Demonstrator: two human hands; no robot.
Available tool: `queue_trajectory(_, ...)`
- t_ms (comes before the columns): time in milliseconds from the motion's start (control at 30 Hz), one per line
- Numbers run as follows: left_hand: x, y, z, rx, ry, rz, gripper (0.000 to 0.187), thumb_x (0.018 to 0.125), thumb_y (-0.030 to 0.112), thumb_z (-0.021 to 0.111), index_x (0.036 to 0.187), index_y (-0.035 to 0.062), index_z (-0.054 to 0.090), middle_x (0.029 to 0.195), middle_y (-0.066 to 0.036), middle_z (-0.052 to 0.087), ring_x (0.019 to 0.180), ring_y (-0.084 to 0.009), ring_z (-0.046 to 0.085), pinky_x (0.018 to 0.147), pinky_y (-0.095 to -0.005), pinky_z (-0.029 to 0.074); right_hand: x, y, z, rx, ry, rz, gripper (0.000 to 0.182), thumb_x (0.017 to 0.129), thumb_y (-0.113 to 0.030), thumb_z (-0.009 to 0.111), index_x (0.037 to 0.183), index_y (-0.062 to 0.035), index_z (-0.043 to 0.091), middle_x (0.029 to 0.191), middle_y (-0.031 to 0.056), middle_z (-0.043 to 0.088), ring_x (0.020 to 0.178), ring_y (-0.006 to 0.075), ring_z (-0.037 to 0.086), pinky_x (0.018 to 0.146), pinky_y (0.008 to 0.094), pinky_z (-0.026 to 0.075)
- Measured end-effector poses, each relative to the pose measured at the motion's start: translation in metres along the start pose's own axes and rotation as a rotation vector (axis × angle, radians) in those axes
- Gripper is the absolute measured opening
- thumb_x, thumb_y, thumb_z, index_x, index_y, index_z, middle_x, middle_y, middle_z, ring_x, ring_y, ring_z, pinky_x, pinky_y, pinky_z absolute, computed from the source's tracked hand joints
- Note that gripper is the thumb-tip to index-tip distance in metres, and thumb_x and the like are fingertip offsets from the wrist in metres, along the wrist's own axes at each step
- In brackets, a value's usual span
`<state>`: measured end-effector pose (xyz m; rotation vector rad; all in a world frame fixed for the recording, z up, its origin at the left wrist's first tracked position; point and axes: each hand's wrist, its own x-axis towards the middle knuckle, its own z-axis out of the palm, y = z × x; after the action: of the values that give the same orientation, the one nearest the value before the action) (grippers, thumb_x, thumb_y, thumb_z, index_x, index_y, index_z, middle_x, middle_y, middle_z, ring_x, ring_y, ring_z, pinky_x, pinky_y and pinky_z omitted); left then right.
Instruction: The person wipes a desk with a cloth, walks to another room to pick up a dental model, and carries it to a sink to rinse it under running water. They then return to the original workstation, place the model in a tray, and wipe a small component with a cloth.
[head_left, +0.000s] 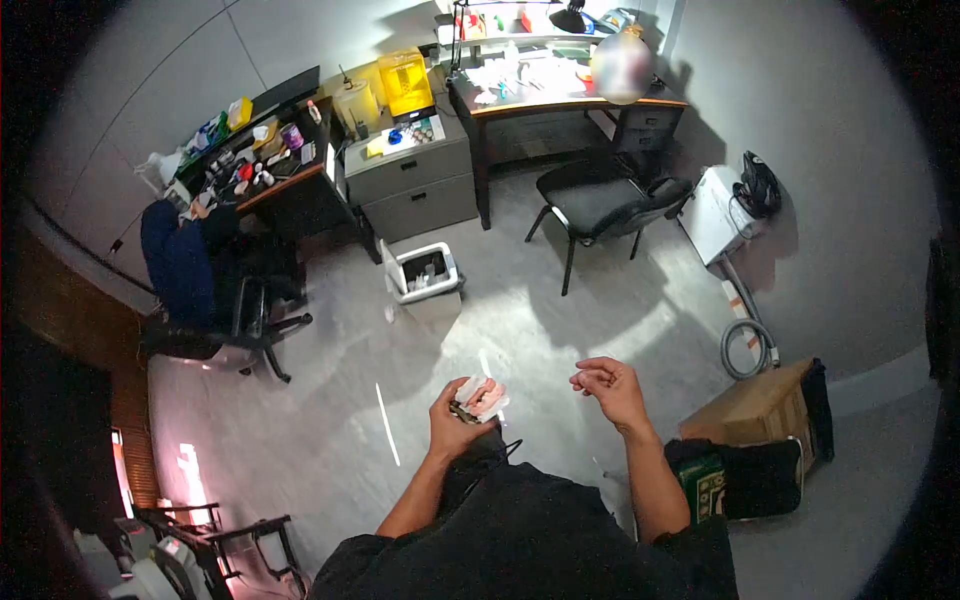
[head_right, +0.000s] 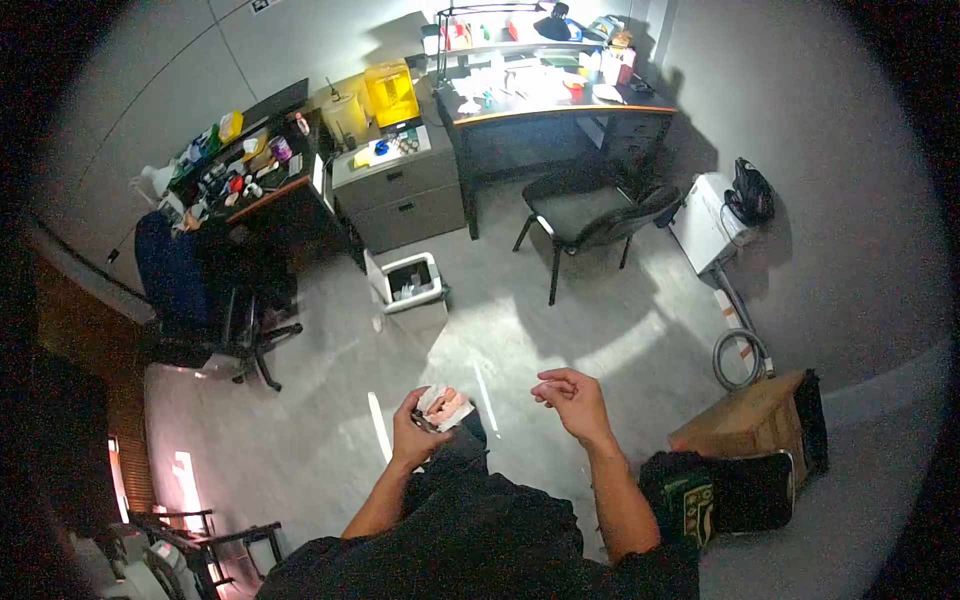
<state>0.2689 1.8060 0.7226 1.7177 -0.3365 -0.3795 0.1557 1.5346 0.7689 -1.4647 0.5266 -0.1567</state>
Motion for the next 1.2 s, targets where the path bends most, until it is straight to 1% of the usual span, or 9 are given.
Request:
queue_trajectory(133,0.128,-0.012,0.014,0.012,0.0,0.045,0.078,0.054,0.011,0.09,0.124,-0.0004,0.057,0.112,-0.01,0.065,0.102,-0.0184,0.062,0.091,-0.0329,0.05,0.112,0.001,-0.002,0.093,-0.002,0.023,0.02,0.093,-0.009,0.067,0.109,0.0033,0.063,0.094,0.0131,0.073,0.083,0.0165,0.07,0.074,0.0282,0.054)
queue_trajectory(300,0.29,0.024,0.035,0.061,-0.061,0.117,0.071,0.055,0.007,0.087,0.118,0.003,0.054,0.1,-0.007,0.062,0.095,-0.0164,0.061,0.085,-0.0312,0.051,0.222,-0.021,-0.012,0.163,0.106,0.143,0.017,0.091,-0.006,0.067,0.105,0.0032,0.063,0.095,0.0156,0.073,0.085,0.0199,0.071,0.075,0.0308,0.056)
queue_trajectory(600,0.557,0.064,0.113,0.051,-0.299,0.206,0.069,0.055,0.004,0.086,0.116,0.0044,0.054,0.1,-0.006,0.065,0.093,-0.0151,0.063,0.082,-0.0297,0.052,0.43,-0.056,-0.091,0.193,0.295,0.115,0.015,0.09,-0.011,0.072,0.098,0.0001,0.067,0.092,0.0101,0.072,0.084,0.0156,0.067,0.076,0.0286,0.053)
queue_trajectory(667,0.592,0.072,0.132,0.016,-0.27,0.158,0.068,0.055,0.004,0.086,0.116,0.0045,0.055,0.101,-0.007,0.065,0.093,-0.0149,0.063,0.082,-0.0294,0.053,0.48,-0.057,-0.111,0.094,0.281,0.07,0.016,0.09,-0.013,0.073,0.099,-0.0004,0.067,0.089,0.008,0.071,0.078,0.0138,0.065,0.072,0.0282,0.052)
queue_trajectory(733,0.627,0.078,0.147,0.066,-0.216,0.254,0.066,0.056,0.004,0.087,0.115,0.0049,0.057,0.104,-0.007,0.066,0.097,-0.0138,0.063,0.085,-0.0306,0.053,0.544,-0.058,-0.133,0.127,0.219,0.074,0.016,0.089,-0.013,0.073,0.098,0.0003,0.07,0.086,0.0045,0.069,0.075,0.0106,0.061,0.071,0.0271,0.051)
queue_trajectory(800,0.649,0.091,0.16,0.073,-0.113,0.123,0.065,0.057,0.004,0.087,0.115,0.0054,0.057,0.104,-0.007,0.066,0.097,-0.0153,0.064,0.087,-0.0312,0.052,0.591,-0.08,-0.144,0.063,0.163,0.084,0.016,0.09,-0.012,0.072,0.099,0.0012,0.072,0.085,0.0037,0.069,0.075,0.0101,0.061,0.07,0.0271,0.051)
queue_trajectory(900,0.674,0.066,0.137,0.008,-0.043,0.062,0.069,0.057,0.002,0.086,0.117,0.0051,0.052,0.108,-0.006,0.06,0.104,-0.018,0.06,0.094,-0.0333,0.049,0.651,-0.113,-0.13,0.036,0.072,0.078,0.018,0.09,-0.012,0.072,0.102,0.0017,0.072,0.089,0.0059,0.07,0.08,0.0108,0.063,0.073,0.0263,0.052)
queue_trajectory(1033,0.736,0.064,0.124,-0.01,0.088,0.075,0.063,0.055,-0.001,0.08,0.113,0.0046,0.056,0.103,-0.005,0.062,0.097,-0.0162,0.062,0.089,-0.0319,0.05,0.752,-0.139,-0.137,0.018,0.012,0.076,0.019,0.089,-0.01,0.073,0.104,0.0008,0.072,0.092,0.0064,0.071,0.081,0.0108,0.064,0.073,0.0252,0.052)
queue_trajectory(1200,0.822,0.063,0.099,-0.001,0.101,0.087,0.069,0.053,-0.003,0.083,0.115,0.0065,0.054,0.105,-0.005,0.062,0.101,-0.0165,0.062,0.089,-0.0325,0.052,0.861,-0.139,-0.134,-0.005,0.048,-0.002,0.016,0.089,-0.008,0.073,0.102,0.0005,0.071,0.087,0.0036,0.07,0.079,0.0089,0.063,0.071,0.0245,0.051)
